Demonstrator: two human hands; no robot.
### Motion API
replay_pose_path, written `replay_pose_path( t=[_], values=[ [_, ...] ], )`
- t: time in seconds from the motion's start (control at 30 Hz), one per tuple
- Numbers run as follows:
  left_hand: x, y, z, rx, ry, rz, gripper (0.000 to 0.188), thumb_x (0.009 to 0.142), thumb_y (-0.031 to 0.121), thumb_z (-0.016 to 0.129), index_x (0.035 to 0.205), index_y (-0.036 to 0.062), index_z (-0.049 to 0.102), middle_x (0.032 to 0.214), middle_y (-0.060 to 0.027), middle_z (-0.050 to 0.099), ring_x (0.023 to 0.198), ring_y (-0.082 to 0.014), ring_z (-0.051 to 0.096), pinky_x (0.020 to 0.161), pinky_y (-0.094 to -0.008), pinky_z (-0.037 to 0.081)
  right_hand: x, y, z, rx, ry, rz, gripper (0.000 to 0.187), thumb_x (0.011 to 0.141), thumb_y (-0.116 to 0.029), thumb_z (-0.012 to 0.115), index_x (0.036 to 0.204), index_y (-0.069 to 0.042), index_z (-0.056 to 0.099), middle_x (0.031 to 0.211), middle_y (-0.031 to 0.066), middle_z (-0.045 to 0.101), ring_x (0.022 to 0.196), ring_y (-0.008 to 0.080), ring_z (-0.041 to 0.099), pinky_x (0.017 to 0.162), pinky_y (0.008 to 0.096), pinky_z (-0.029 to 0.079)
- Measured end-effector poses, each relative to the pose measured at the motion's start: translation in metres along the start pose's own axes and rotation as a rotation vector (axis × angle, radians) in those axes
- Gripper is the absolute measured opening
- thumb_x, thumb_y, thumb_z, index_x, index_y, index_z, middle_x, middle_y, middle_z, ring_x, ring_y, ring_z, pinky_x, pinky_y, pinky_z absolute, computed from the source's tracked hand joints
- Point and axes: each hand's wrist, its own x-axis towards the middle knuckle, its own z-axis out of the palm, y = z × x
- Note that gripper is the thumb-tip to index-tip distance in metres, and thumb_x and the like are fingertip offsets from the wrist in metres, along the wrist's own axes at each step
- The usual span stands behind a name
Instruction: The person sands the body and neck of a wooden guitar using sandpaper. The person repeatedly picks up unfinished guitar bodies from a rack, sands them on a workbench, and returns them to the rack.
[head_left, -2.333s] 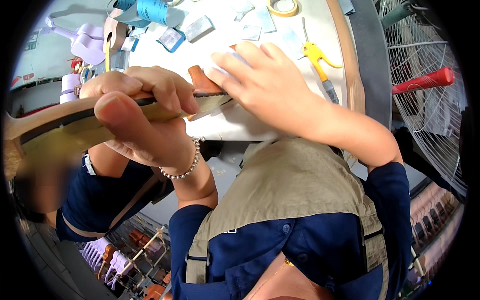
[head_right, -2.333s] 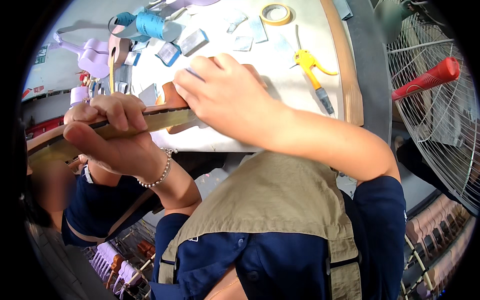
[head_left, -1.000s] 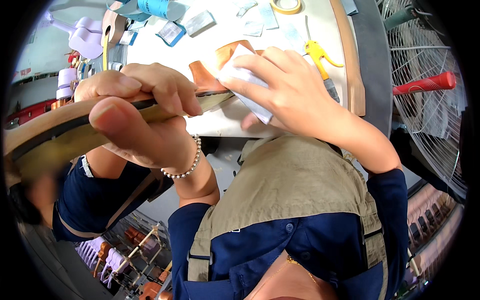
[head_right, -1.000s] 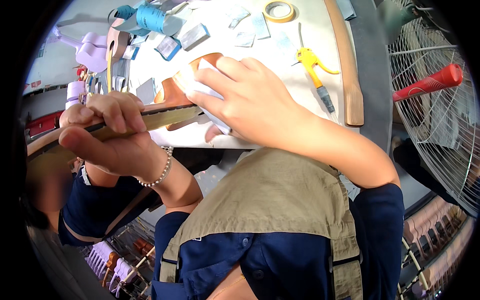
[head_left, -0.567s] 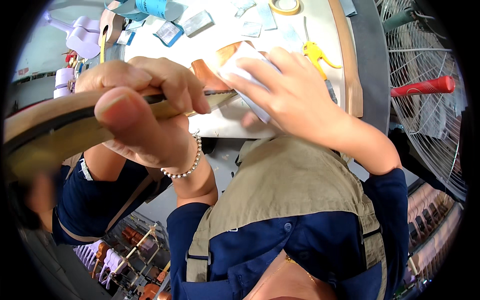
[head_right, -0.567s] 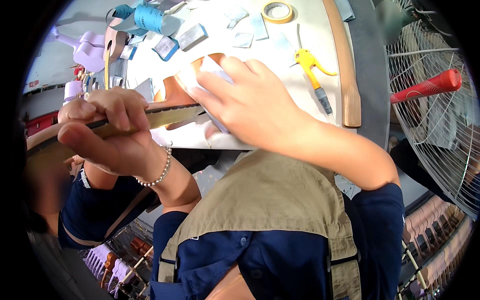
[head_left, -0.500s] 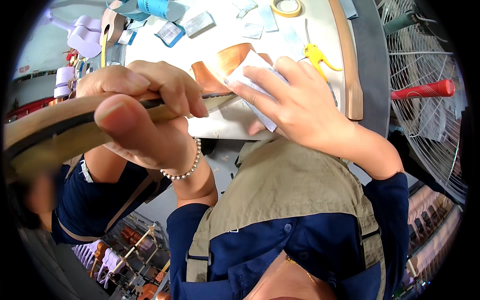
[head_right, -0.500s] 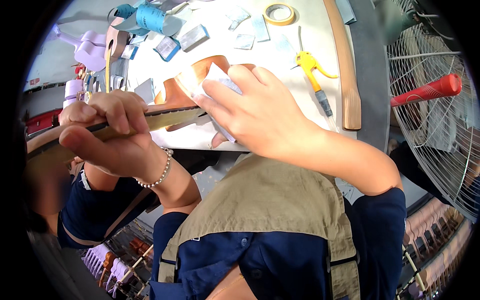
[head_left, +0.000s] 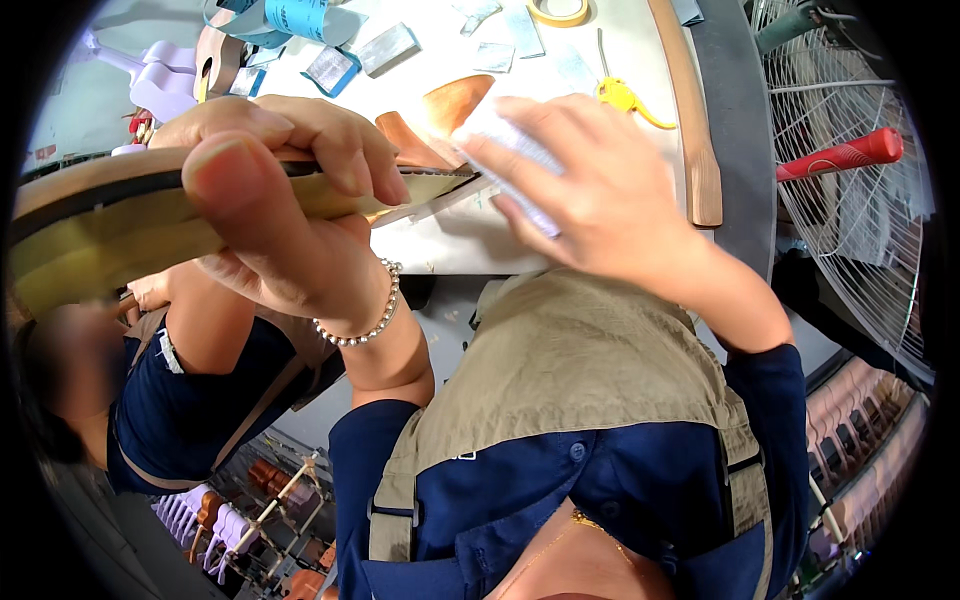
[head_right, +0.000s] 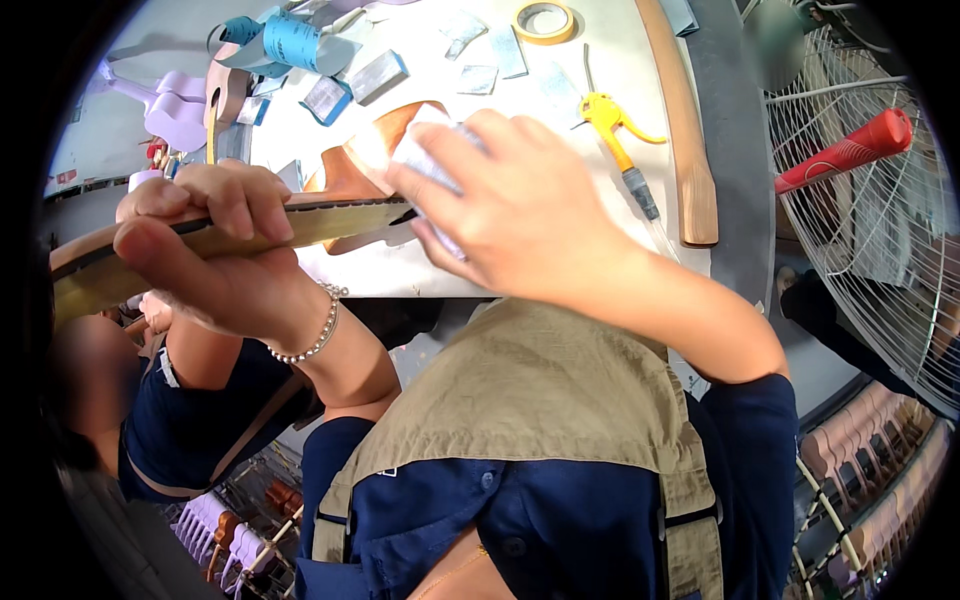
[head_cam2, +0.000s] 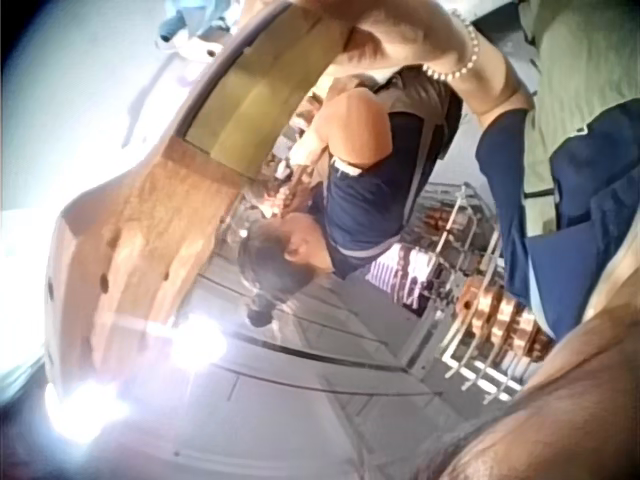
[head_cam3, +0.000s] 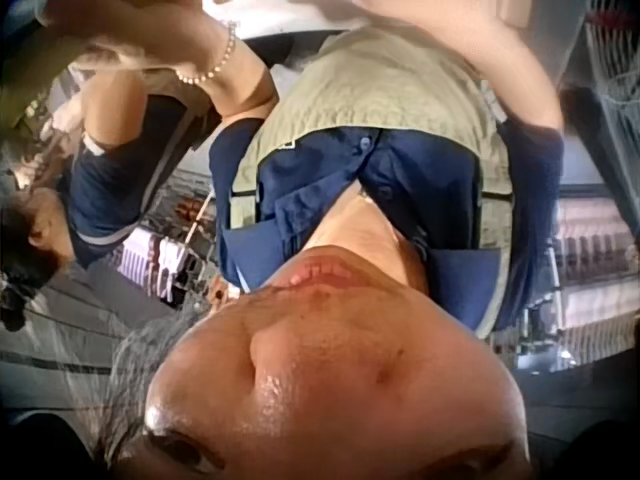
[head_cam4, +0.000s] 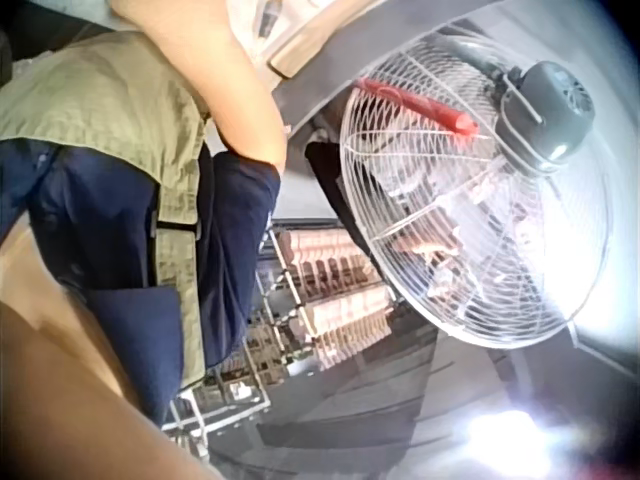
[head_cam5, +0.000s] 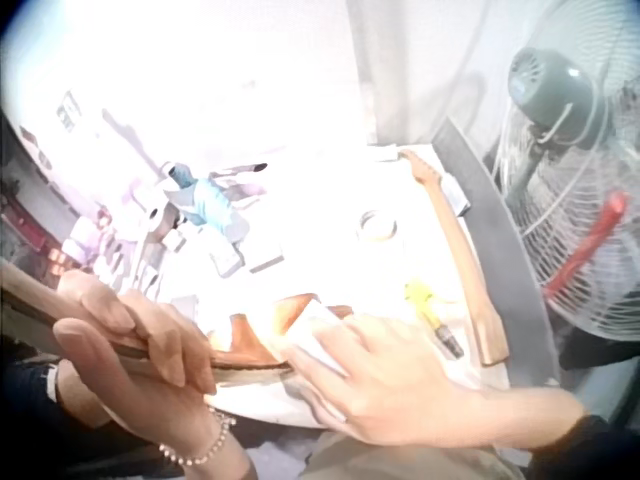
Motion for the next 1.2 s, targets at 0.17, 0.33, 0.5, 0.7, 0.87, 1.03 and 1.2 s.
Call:
replay_pose_path(
  t=[0.17,0.33,0.5,0.7,0.87,1.03,1.2],
  values=[
    [0.002,0.006,0.012,0.078,0.090,0.002,0.040,0.093,0.047,0.041,0.092,0.0083,0.050,0.056,-0.0069,0.046,0.038,-0.0153,0.040,0.037,-0.0260,0.036,0.007,-0.011,0.015,-0.070,0.014,-0.024,0.039,0.062,-0.017,0.066,0.101,-0.009,0.062,0.102,0.0027,0.053,0.085,0.0231,0.048,0.063,0.0312,0.040],
    [0.002,0.003,0.014,0.006,0.163,-0.001,0.040,0.095,0.044,0.038,0.090,0.0071,0.051,0.055,-0.0079,0.046,0.038,-0.0153,0.040,0.037,-0.0250,0.035,0.005,-0.011,0.004,-0.162,-0.060,-0.063,0.036,0.064,-0.014,0.062,0.100,-0.008,0.062,0.100,0.0021,0.053,0.086,0.0228,0.048,0.065,0.0307,0.039],
    [0.005,0.002,0.026,0.038,0.184,0.022,0.038,0.095,0.042,0.039,0.090,0.0061,0.052,0.055,-0.0071,0.046,0.038,-0.0160,0.042,0.037,-0.0249,0.036,0.016,-0.005,0.015,-0.182,-0.003,-0.063,0.041,0.064,-0.013,0.061,0.104,-0.008,0.060,0.101,0.0019,0.053,0.088,0.0225,0.048,0.066,0.0312,0.038],
    [0.004,-0.004,0.014,0.008,0.285,0.011,0.039,0.095,0.043,0.041,0.087,0.0060,0.052,0.054,-0.0063,0.044,0.038,-0.0163,0.042,0.037,-0.0257,0.035,-0.016,-0.008,-0.021,-0.019,-0.190,0.016,0.052,0.056,-0.009,0.068,0.107,-0.015,0.064,0.112,0.0028,0.054,0.082,0.0223,0.049,0.066,0.0311,0.041],
    [0.003,0.001,0.018,0.025,0.206,-0.008,0.039,0.094,0.044,0.042,0.087,0.0068,0.052,0.054,-0.0064,0.044,0.039,-0.0165,0.043,0.038,-0.0264,0.035,-0.008,-0.003,-0.014,-0.014,0.042,0.071,0.056,0.053,-0.013,0.068,0.109,-0.017,0.062,0.110,0.0011,0.055,0.087,0.0220,0.051,0.066,0.0332,0.041],
    [0.006,0.000,0.017,-0.012,0.161,0.012,0.038,0.094,0.044,0.043,0.087,0.0076,0.052,0.055,-0.0071,0.046,0.039,-0.0165,0.043,0.038,-0.0257,0.035,0.002,-0.004,0.016,-0.120,0.049,-0.037,0.047,0.060,-0.014,0.064,0.107,-0.015,0.063,0.108,0.0021,0.055,0.087,0.0208,0.050,0.066,0.0306,0.039],
    [0.006,-0.007,0.008,-0.160,0.178,0.019,0.037,0.093,0.043,0.046,0.086,0.0076,0.053,0.054,-0.0075,0.048,0.038,-0.0160,0.043,0.036,-0.0252,0.035,0.002,-0.011,0.015,-0.252,0.050,-0.067,0.035,0.066,-0.015,0.059,0.101,-0.013,0.063,0.105,-0.0001,0.055,0.087,0.0197,0.049,0.065,0.0297,0.036]
  ],
)
